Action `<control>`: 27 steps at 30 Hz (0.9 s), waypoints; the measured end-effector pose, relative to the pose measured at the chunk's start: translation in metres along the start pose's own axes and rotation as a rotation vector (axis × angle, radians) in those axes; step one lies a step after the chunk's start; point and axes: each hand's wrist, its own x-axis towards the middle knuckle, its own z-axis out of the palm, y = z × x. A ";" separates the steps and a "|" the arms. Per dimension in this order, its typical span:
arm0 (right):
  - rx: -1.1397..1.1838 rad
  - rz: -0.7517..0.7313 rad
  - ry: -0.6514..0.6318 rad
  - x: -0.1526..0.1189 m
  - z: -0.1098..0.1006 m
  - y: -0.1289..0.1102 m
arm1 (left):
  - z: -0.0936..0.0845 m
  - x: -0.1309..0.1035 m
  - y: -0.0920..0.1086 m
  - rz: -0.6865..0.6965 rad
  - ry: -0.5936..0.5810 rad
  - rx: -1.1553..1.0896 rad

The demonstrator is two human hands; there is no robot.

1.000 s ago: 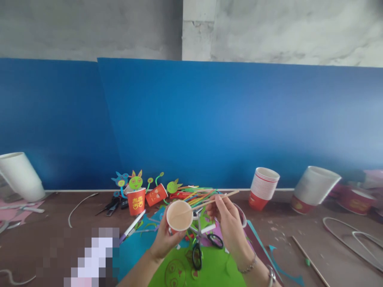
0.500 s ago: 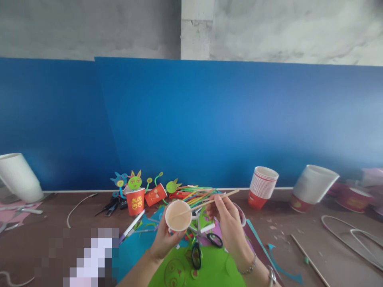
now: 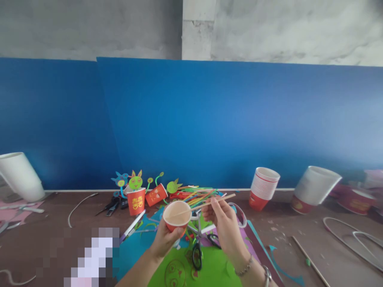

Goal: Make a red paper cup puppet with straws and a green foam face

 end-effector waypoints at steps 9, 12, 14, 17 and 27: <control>-0.164 0.149 -0.021 -0.006 0.004 0.014 | 0.017 -0.004 0.025 0.064 -0.175 0.140; -0.220 0.164 -0.088 -0.006 0.003 0.013 | 0.022 -0.003 0.033 0.081 -0.152 0.194; -0.236 0.135 -0.127 0.000 -0.005 0.005 | 0.023 -0.001 0.036 0.094 -0.085 0.198; -0.195 -0.027 0.019 0.013 -0.020 -0.007 | 0.022 -0.001 0.036 0.110 -0.056 0.174; -0.685 -0.306 0.108 0.014 -0.023 -0.008 | 0.024 -0.007 0.033 0.075 -0.027 0.264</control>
